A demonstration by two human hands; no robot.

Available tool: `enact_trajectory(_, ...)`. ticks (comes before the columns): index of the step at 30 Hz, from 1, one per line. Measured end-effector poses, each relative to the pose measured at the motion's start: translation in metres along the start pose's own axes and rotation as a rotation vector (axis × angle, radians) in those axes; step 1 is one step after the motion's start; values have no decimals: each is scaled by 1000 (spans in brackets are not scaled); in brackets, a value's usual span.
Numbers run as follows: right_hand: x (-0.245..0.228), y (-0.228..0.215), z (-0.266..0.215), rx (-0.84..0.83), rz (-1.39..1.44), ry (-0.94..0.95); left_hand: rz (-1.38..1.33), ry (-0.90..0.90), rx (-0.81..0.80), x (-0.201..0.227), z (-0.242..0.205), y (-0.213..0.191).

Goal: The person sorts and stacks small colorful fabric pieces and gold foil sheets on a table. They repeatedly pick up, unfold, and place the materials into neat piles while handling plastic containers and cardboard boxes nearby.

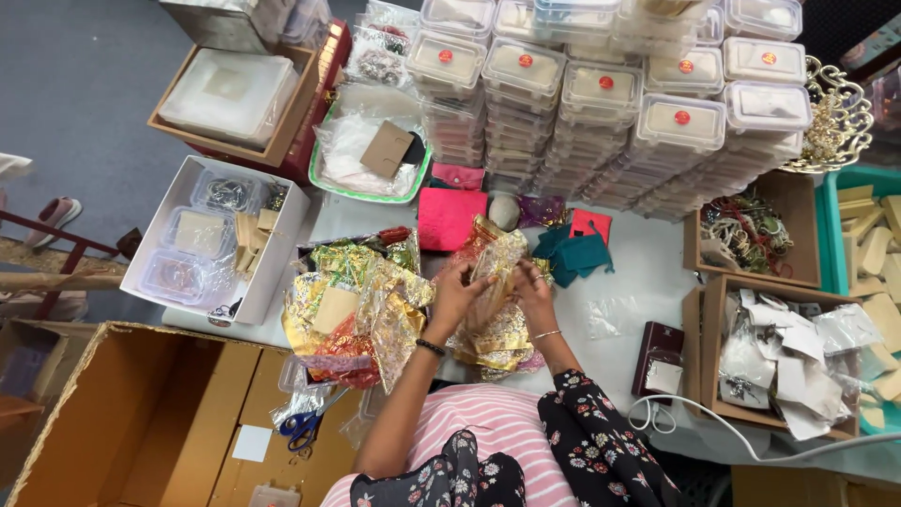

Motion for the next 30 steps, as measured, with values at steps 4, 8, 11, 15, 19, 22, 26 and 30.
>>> enact_trajectory(4, -8, 0, -4, 14, -181, -205, -137, -120, 31, -13, -4, 9)
enact_trajectory(8, -2, -7, -6, 46, -348, 17, -204, -333, 4, -34, -1, 16)
enact_trajectory(11, 13, -57, 10, 258, -142, -304, -501, -446, 62, -72, 27, 9)
enact_trajectory(15, -101, -16, -36, 250, -421, -794, -671, -342, -1, -74, 55, 5)
enact_trajectory(19, -118, 26, -63, -186, -1061, -1205, -635, -532, -227, -53, 60, 6)
enact_trajectory(22, -80, 36, -70, -391, -1365, -1100, -643, -779, -202, -47, 47, -1)
enact_trajectory(26, -29, 33, -74, -494, -1472, -704, -163, -475, -74, -90, 46, 3)
enact_trajectory(30, -10, 27, -72, -492, -1461, -489, 483, -55, 255, -79, 24, 17)
Point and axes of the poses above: each hand's wrist, its own z-axis towards the middle knuckle, its own y-axis out of the palm, x = y × z, the point moved 4 cm from there along z, towards the middle knuckle, and after that the axes turned 5 degrees about -y, right-handed, at the moved point
